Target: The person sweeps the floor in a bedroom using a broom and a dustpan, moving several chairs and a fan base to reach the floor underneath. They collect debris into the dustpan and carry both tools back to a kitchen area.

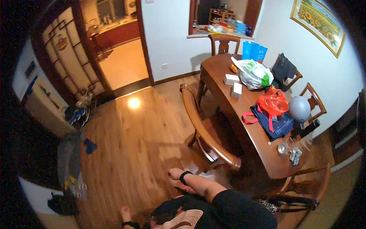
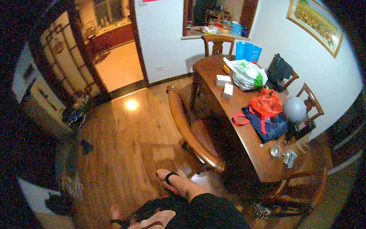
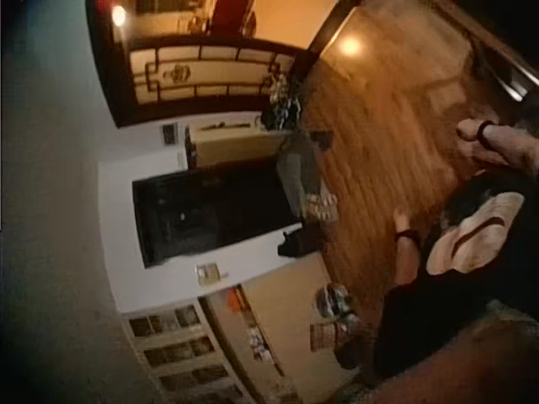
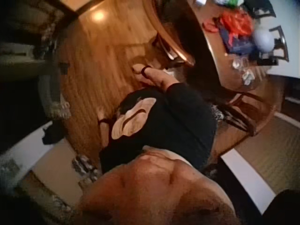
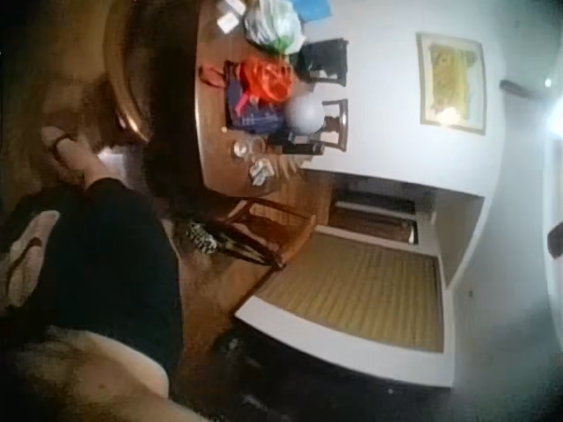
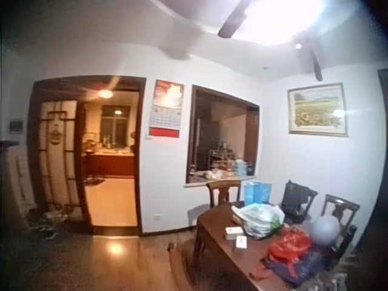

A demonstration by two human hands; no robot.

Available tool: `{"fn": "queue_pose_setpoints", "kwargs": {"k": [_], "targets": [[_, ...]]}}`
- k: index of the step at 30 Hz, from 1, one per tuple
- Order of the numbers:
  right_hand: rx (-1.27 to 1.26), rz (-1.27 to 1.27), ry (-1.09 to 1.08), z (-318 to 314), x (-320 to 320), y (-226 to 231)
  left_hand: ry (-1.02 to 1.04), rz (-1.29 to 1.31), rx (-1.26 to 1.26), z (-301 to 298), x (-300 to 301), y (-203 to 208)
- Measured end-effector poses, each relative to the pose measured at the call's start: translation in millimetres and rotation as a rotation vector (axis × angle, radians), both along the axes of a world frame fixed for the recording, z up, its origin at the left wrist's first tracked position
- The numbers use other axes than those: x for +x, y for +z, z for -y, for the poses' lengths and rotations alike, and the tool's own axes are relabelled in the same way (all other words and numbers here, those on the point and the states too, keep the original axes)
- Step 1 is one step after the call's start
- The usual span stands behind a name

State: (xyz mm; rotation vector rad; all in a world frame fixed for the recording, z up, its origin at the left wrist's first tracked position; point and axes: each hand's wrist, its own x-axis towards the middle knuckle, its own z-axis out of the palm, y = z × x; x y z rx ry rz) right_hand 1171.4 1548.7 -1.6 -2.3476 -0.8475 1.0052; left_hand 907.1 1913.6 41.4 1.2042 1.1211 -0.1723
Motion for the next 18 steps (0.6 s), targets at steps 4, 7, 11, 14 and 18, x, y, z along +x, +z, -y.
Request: {"fn": "queue_pose_setpoints", "kwargs": {"k": [4, 7, 11, 14, 18], "targets": [[0.066, 0.035, -0.180, -38, 94, 6, -0.307, 0.173, 0.376, -31, 194, 3], [0.014, -0.064, -0.251, -70, 186, -5, -0.418, 0.309, 0.371, -58, 284, -19], [0.033, 0.029, -0.173, -108, 316, -37, -0.707, 0.342, 0.469, -128, 332, -47], [0.036, -0.004, -0.309, -139, 399, -48, -0.356, -0.200, 0.227, -169, 341, -57], [0.013, -0.001, -0.239, -190, 507, -62, -0.312, -0.388, 0.194, -215, 378, -63]]}}
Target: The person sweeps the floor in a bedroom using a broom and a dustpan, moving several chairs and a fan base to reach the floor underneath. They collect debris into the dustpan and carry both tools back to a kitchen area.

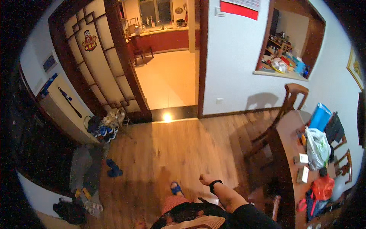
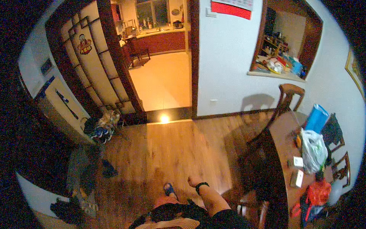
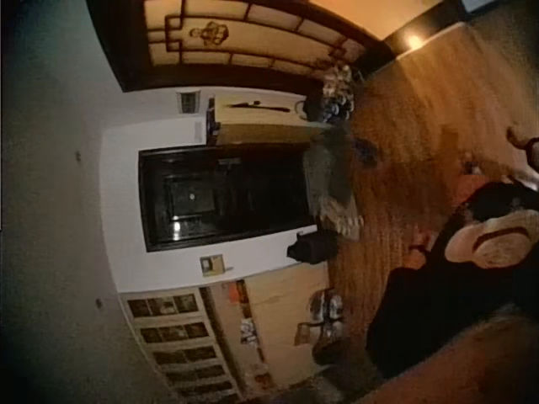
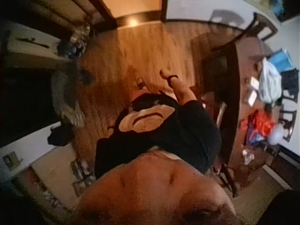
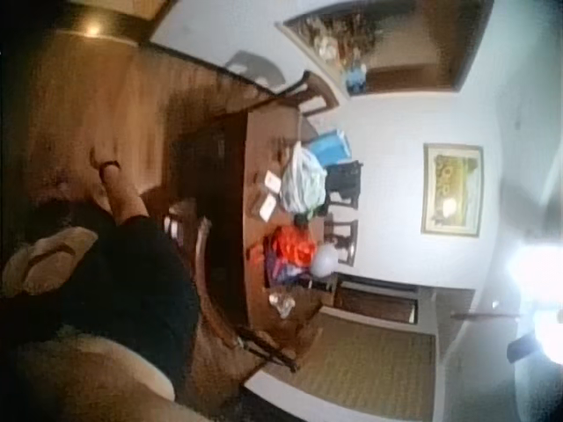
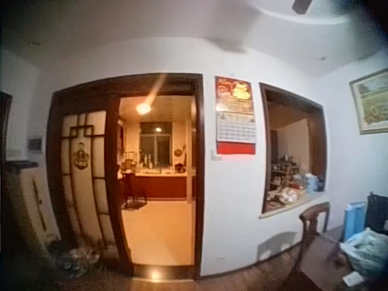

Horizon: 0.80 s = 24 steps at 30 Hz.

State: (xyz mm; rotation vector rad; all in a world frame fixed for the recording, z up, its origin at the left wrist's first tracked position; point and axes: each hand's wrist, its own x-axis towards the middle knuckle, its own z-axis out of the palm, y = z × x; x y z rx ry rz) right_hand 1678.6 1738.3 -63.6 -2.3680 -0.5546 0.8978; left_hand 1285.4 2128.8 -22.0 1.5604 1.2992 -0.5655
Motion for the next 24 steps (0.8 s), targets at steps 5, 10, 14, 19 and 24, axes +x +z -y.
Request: {"fn": "queue_pose_setpoints", "kwargs": {"k": [5, 10, 14, 19, 24], "targets": [[-0.176, -0.023, -0.062, -48, 119, -41, 0.008, -0.091, 0.019, -98, 115, -23], [-0.212, -0.133, -0.294, -72, 209, -48, -0.183, 0.070, 0.172, -216, 318, -32], [-0.065, -0.061, -0.347, -85, 274, -62, -0.467, 0.389, 0.337, -245, 535, -7], [0.061, -0.507, -0.640, -90, 393, -108, -0.403, 0.619, 0.147, -221, 747, 44], [-0.224, -0.134, -0.270, -150, 599, -80, -0.197, 0.593, -0.029, -255, 806, 16]]}}
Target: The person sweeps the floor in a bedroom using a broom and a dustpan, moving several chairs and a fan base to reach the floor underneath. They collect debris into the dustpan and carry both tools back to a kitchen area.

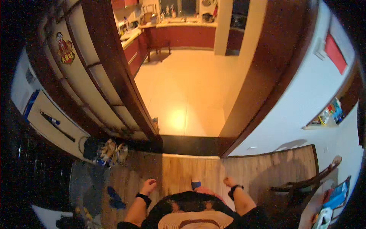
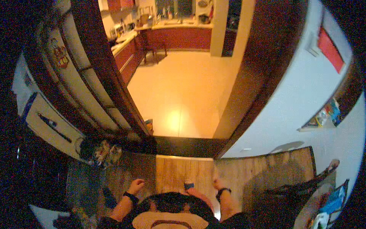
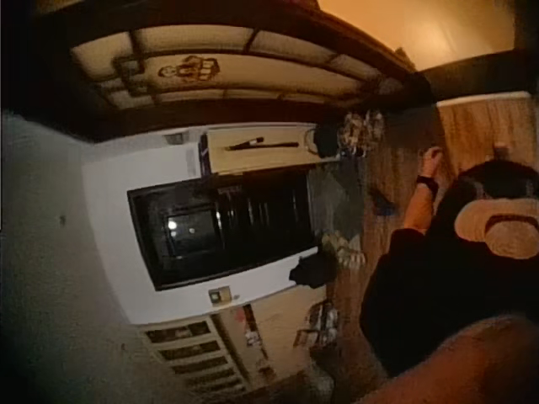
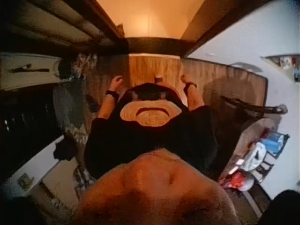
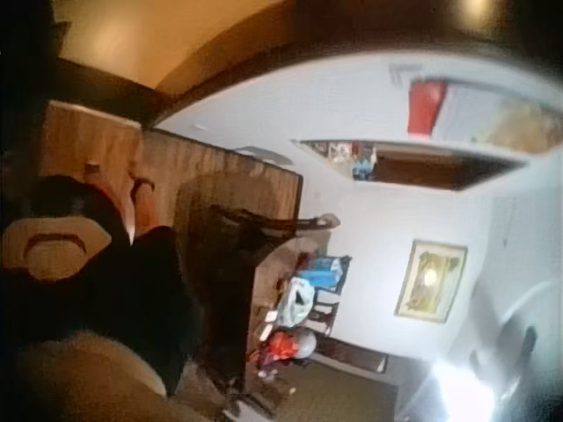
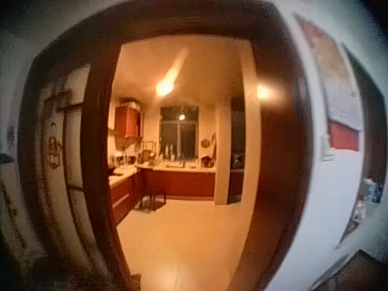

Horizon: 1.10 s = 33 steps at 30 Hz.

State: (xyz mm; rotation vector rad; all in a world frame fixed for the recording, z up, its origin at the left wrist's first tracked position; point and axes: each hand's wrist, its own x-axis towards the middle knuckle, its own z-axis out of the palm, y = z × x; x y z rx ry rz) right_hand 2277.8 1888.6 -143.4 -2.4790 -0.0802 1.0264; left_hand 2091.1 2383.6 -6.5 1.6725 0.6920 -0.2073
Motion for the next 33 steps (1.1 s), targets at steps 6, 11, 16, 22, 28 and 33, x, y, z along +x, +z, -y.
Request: {"fn": "queue_pose_setpoints", "kwargs": {"k": [6, 11, 16, 22, 28, 33], "targets": [[0.234, 0.385, 0.149, -159, 226, 99, 0.358, -0.491, 0.017, -61, -83, -38], [0.306, 0.299, 0.439, -304, 342, 122, 0.506, -0.697, -0.058, -68, -108, -53], [0.314, 0.256, 0.654, -437, 407, 97, 0.486, -0.569, -0.099, -110, -33, -75], [0.384, 0.175, 0.727, -607, 448, 102, 0.575, -0.165, -0.134, -177, 58, -77], [0.632, 0.215, 0.785, -787, 510, 133, 0.864, -0.415, -0.147, -144, 74, -40], [0.875, 0.330, 0.856, -898, 524, 139, 1.088, -0.594, -0.216, -44, 112, -35]]}}
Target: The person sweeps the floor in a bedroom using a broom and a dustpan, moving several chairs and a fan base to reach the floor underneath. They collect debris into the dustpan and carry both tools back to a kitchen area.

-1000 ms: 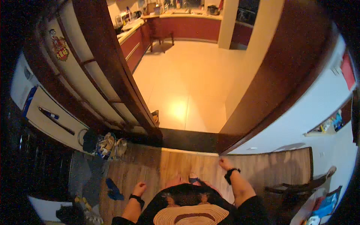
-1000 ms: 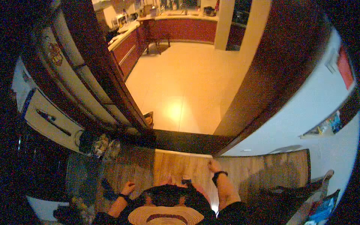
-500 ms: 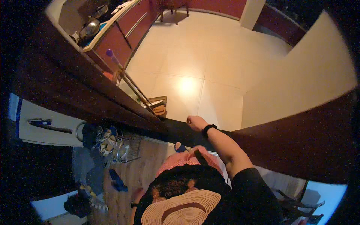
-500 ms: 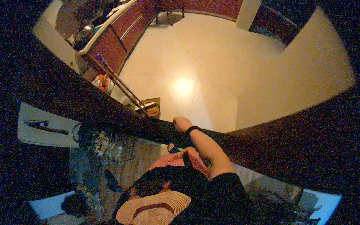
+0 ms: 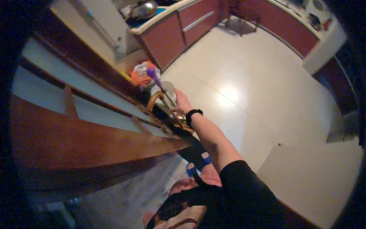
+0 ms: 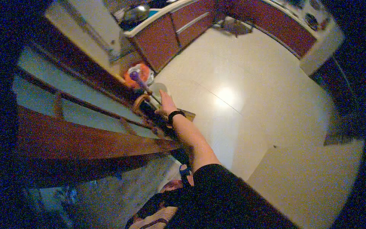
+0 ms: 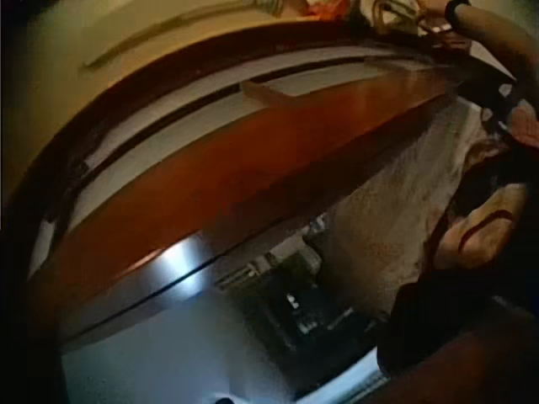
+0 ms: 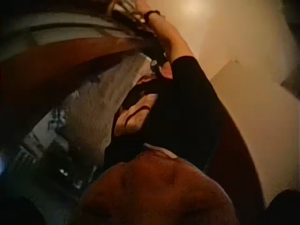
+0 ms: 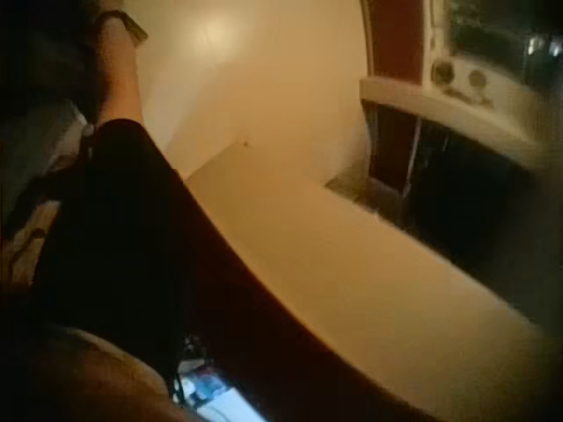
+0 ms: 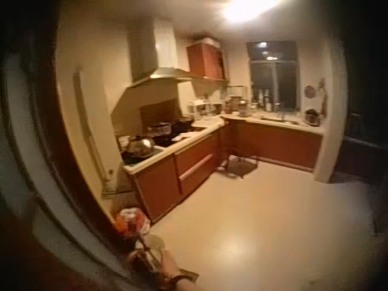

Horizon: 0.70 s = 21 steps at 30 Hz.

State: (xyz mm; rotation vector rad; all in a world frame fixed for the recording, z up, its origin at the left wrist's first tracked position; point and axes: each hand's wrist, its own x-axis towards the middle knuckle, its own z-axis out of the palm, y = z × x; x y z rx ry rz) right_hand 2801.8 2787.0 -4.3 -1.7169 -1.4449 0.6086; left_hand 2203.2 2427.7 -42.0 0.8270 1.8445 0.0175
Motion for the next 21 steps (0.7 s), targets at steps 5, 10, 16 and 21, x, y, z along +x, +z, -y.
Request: {"fn": "queue_pose_setpoints", "kwargs": {"k": [5, 10, 16, 21], "targets": [[-0.111, -0.228, -0.030, -61, -27, -31, 0.169, 0.008, -0.007, 56, 59, -5], [-0.018, -0.125, 0.002, -80, -46, -58, 0.292, -0.006, -0.005, 115, 101, -1], [0.004, -0.044, 0.044, -65, -16, -34, 0.364, -0.011, -0.021, 155, 116, 7], [0.106, -0.241, 0.071, -35, 9, -14, 0.320, 0.106, 0.222, 125, 86, -10]]}}
